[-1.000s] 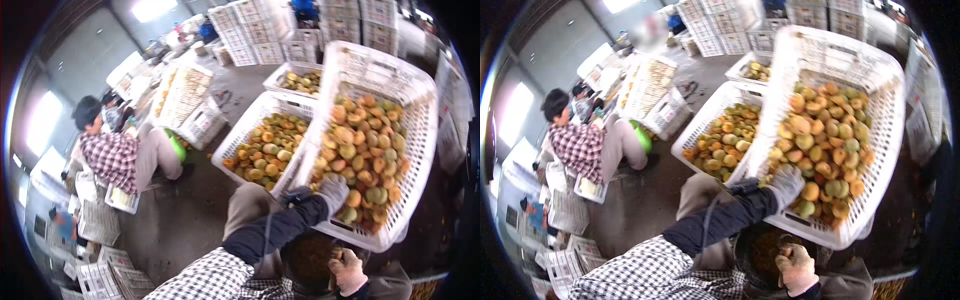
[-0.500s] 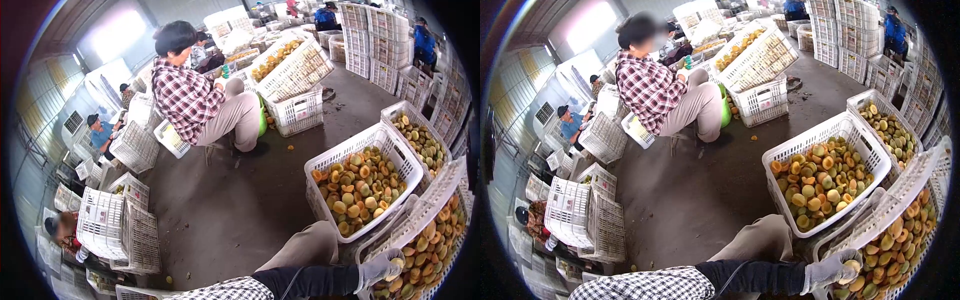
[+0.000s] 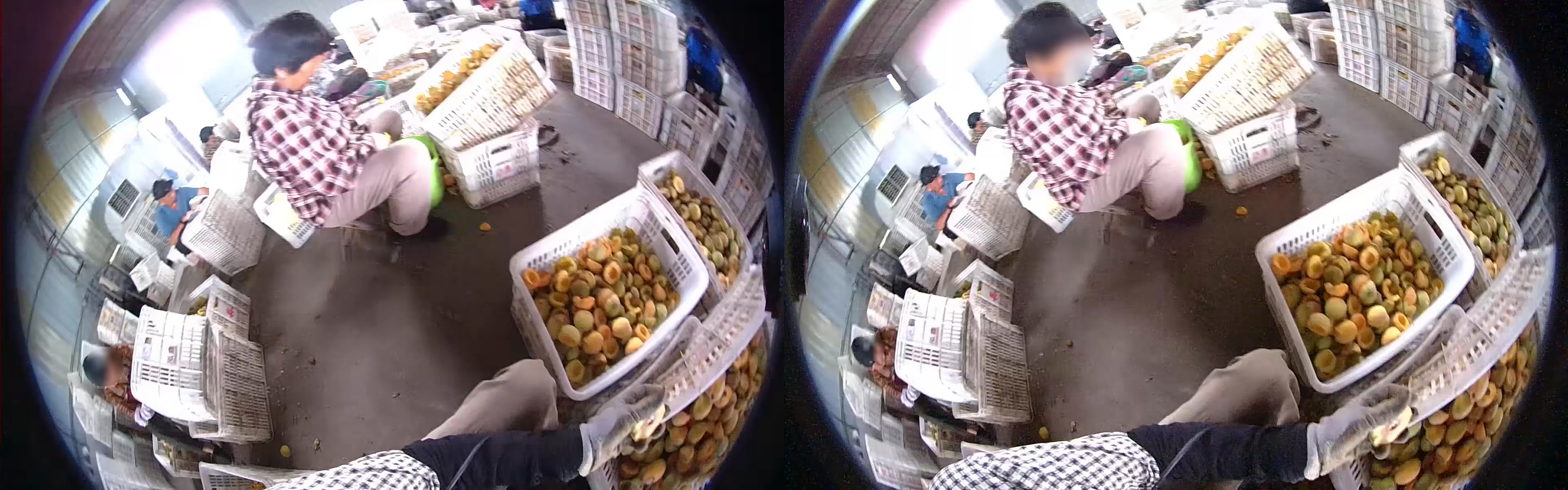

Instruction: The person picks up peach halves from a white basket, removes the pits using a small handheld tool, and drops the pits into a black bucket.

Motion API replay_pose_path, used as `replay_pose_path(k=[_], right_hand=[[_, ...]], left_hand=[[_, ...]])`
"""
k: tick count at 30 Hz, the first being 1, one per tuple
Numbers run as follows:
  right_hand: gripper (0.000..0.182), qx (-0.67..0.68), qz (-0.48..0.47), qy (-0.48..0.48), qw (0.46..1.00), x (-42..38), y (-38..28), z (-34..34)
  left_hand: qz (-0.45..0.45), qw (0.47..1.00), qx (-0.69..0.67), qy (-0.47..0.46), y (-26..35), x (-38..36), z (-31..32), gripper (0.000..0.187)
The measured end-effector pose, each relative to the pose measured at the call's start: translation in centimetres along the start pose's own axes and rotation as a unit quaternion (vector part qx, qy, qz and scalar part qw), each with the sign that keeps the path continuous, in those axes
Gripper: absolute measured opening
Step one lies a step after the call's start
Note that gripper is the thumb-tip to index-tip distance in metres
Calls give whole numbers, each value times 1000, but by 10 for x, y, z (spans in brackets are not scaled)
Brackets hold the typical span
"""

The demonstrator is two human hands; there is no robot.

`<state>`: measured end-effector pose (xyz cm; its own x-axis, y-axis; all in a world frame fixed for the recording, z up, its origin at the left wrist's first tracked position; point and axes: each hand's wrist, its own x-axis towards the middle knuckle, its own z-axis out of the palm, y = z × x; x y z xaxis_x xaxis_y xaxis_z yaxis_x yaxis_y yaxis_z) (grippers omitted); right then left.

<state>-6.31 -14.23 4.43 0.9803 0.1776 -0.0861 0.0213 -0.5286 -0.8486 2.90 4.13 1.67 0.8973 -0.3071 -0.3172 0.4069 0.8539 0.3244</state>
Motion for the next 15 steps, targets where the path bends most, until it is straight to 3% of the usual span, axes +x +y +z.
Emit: replay_pose_path(k=[1, 2, 3, 4, 6, 8, 11, 13, 15], right_hand=[[30, -117, -208, -4, 971, 5, 10, 1], [26, 101, -15, -56, 993, -7, 24, -2], [23, 482, 232, -55, 843, -17, 43, -3], [25, 235, 225, -44, 945, -10, 24, 0], [20, 208, 229, -42, 950, -10, -11, 0], [21, 186, 184, -60, 963, -16, -5, -1], [20, 169, 161, -96, 968, -16, -12, -8], [22, 67, 36, -15, 997, -18, 3, 3], [22, -117, -44, 65, 990, -15, -1, 1]], left_hand=[[-34, 998, 14, 49, -1, -5, 6, 39], [-25, 997, -12, -73, -13, 2, -15, 41], [-25, 999, -16, -14, -13, -6, -7, 46], [-1, 999, 41, 15, -17, -8, -4, 51], [-48, 998, -41, 13, -16, -11, 4, 52], [-73, 996, -32, -41, -21, -13, 1, 46], [-88, 996, -4, -20, -31, -13, 4, 41], [-107, 994, 4, -5, -36, -14, 10, 38], [-115, 993, 29, 10, -43, -15, 14, 39]])
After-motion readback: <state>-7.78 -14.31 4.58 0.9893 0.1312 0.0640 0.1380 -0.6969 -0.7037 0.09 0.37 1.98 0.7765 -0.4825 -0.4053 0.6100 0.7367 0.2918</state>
